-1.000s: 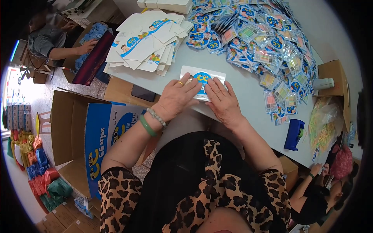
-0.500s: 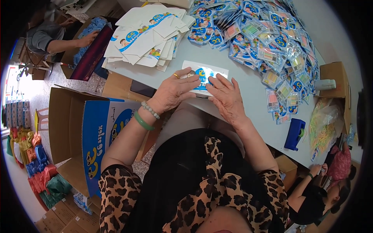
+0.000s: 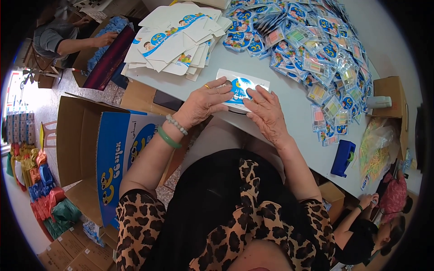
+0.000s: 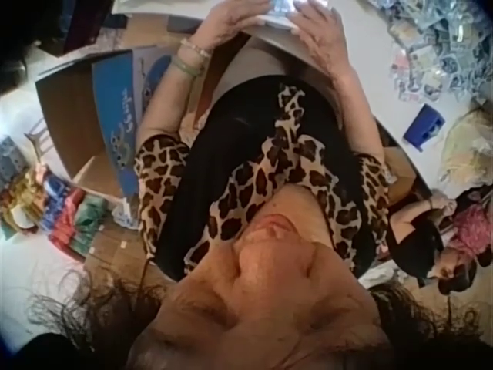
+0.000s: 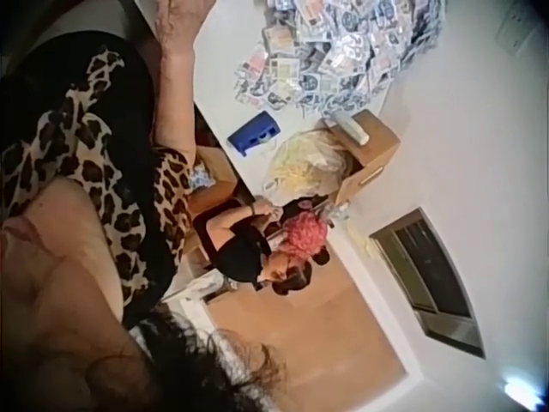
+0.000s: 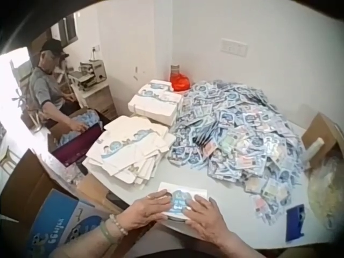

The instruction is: Packing individual product packets into smaller display boxes and then placing those boxes into a larger cardboard carton.

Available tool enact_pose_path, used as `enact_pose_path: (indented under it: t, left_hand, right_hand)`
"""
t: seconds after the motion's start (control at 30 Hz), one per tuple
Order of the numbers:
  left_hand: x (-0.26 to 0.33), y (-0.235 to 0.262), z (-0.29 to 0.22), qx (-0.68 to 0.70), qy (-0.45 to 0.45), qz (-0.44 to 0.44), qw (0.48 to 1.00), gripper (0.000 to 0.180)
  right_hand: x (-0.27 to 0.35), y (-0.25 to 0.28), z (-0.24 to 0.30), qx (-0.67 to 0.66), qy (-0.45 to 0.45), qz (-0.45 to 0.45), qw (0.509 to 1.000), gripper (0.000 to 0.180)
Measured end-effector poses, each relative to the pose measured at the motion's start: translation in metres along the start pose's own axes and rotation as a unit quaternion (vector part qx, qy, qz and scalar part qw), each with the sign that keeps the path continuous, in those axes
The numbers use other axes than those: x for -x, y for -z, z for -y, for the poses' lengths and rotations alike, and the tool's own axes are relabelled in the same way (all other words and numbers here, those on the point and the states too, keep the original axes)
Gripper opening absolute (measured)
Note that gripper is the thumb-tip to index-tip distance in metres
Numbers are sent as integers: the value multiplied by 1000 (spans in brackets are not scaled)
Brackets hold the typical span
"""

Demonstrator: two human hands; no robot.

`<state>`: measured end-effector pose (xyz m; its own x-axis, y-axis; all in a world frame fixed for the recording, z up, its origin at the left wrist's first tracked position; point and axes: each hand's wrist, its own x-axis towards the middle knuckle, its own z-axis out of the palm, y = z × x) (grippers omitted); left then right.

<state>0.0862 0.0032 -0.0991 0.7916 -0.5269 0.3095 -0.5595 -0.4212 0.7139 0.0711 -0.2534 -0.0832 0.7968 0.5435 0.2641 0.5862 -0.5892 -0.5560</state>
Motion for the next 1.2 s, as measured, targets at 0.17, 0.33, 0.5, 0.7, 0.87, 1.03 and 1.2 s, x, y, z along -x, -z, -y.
enact_pose_path:
  t: [0.17,0.33,0.5,0.7,0.87,1.03,1.2]
  left_hand:
    - [-1,0,-11,-58,-22,27,998,46]
    - [0,-5,-39,-222,-45,29,973,47]
    - [16,-30,-33,-343,-52,-66,936,43]
    - [14,-48,-34,-306,-49,-118,943,35]
    - [0,-46,-49,-360,-23,-72,930,36]
    - [-27,-46,-49,-362,-45,38,930,71]
    - [-29,-56,-39,-415,-13,57,908,70]
  right_hand:
    - [3,5,-2,58,15,6,998,36]
    - [4,0,-7,124,52,-2,991,39]
    - [6,-1,5,159,60,-18,985,38]
    - [27,-18,-1,172,73,-113,976,34]
    - [30,-42,-32,-16,114,-218,969,29]
    - [27,-31,-27,-29,180,-215,959,22]
    - [80,28,-23,134,41,-277,951,23]
